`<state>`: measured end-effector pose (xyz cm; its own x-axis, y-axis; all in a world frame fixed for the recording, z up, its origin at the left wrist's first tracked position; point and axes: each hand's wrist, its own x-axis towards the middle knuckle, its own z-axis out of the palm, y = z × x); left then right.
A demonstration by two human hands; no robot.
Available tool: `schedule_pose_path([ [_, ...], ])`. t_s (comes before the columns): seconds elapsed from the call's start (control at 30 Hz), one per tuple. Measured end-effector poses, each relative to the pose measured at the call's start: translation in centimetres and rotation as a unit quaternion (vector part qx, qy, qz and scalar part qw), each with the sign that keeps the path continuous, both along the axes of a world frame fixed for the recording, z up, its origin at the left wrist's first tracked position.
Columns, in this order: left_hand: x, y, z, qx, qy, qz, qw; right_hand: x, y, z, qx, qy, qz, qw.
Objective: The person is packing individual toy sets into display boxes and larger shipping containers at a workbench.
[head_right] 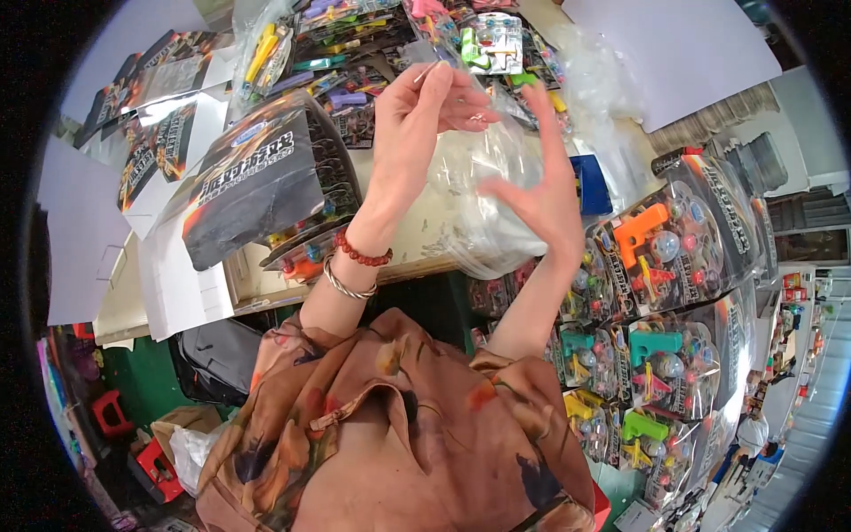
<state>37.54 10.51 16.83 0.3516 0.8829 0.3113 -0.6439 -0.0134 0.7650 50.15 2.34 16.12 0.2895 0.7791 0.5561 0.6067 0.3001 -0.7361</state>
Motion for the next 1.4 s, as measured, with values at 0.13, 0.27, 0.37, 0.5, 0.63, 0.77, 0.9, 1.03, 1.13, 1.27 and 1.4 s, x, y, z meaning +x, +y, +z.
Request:
schedule_pose_path([
  [0.13,-0.3,-1.7,1.8,0.07,-0.052,-0.008,0.996,2.2,1.5,0.2,0.034,-0.089,-0.188,0.977],
  [0.27,-1.8,-2.1,3.2,0.191,-0.06,0.186,0.962,2.8,1.4,7.0,0.075,0.203,-0.036,0.976],
  [0.37,-2.7,-0.5,3.5,0.219,0.098,0.263,0.935,3.7,1.9,10.0,-0.066,0.245,0.101,0.962],
  [0.5,-4.1,0.0,5.1,0.121,0.062,0.163,0.977,2.5,0.9,11.4,-0.156,0.215,0.155,0.952],
  [0.63,-6.1,-0.9,7.6,0.108,0.003,0.06,0.992,1.8,-1.3,12.1,-0.195,0.186,0.144,0.952],
  [0.77,-7.6,-1.7,8.6,0.087,-0.046,0.02,0.995,0.5,-3.5,12.0,-0.201,0.14,0.142,0.959],
  [0.9,-8.6,-2.7,9.1,0.058,-0.055,-0.026,0.997,-0.9,-5.4,11.5,-0.182,0.15,0.143,0.961],
  [1.03,-9.1,-3.3,8.7,0.082,-0.097,-0.008,0.992,-2.6,-6.3,11.1,-0.196,0.175,0.157,0.952],
  [1.13,-9.5,-3.9,8.3,0.075,-0.113,-0.007,0.991,-3.7,-6.7,10.4,-0.185,0.204,0.162,0.948],
  [1.27,-10.3,-4.2,7.9,0.068,-0.132,-0.001,0.989,-4.9,-6.4,9.6,-0.196,0.202,0.181,0.942],
  [1.4,-11.2,-4.6,7.5,0.063,-0.135,-0.018,0.989,-5.5,-6.1,9.3,-0.205,0.208,0.184,0.939],
])
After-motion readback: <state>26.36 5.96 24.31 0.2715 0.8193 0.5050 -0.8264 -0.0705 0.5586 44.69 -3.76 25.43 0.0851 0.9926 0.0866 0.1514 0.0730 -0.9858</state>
